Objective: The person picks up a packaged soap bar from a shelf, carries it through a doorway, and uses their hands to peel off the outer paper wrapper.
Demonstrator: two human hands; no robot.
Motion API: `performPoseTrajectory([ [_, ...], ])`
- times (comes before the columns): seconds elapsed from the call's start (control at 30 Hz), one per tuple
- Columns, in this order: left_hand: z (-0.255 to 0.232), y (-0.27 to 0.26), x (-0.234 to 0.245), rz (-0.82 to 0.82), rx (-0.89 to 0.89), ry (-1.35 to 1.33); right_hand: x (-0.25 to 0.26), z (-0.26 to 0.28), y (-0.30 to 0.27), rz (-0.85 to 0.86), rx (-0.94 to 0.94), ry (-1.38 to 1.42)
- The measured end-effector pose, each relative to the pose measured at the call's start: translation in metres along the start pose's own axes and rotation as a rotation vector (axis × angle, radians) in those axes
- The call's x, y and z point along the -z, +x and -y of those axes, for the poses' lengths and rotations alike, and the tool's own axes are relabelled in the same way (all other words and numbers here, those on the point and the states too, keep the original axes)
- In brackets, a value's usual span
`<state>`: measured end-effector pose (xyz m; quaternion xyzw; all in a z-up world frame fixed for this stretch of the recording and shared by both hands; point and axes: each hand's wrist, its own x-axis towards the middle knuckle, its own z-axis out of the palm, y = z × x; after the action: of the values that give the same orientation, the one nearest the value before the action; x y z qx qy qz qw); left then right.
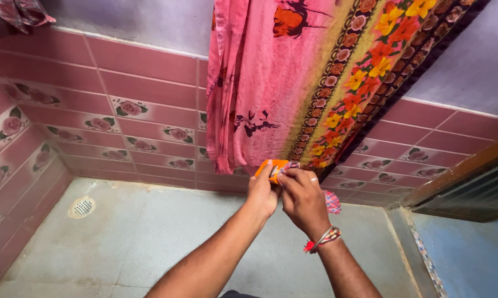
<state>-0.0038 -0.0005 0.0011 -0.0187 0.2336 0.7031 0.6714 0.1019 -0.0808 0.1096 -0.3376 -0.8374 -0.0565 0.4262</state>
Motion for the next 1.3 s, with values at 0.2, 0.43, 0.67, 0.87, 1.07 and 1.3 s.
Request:
performPoseTrajectory([
  [0.2, 0.005, 0.001, 0.0, -0.042, -0.006, 0.007, -0.003, -0.004, 0.003, 0.016, -0.091, -0.013],
  [0.43, -0.019, -0.013, -0.012, 0.006, 0.056, 0.236, -0.003, -0.036, 0.003, -0.115, -0.265, 0.194],
  [0.67, -0.014, -0.029, 0.002, 0.278, -0.105, 0.585, 0.006, -0.031, 0.009, -0.039, -0.286, 0.173],
  [0.87, -0.018, -0.027, 0.008, 0.31, -0.177, 0.711, 0.003, -0.019, 0.008, 0.102, -0.673, 0.218],
  [1.07, -0.022, -0.029, 0.009, 0.347, -0.174, 0.704, -0.007, -0.027, -0.011, 0.026, -0.348, 0.042],
  [1.3, -0.024, -0.029, 0.009, 0.335, -0.064, 0.635, -0.023, -0.026, -0.028, -0.036, -0.371, -0.043],
])
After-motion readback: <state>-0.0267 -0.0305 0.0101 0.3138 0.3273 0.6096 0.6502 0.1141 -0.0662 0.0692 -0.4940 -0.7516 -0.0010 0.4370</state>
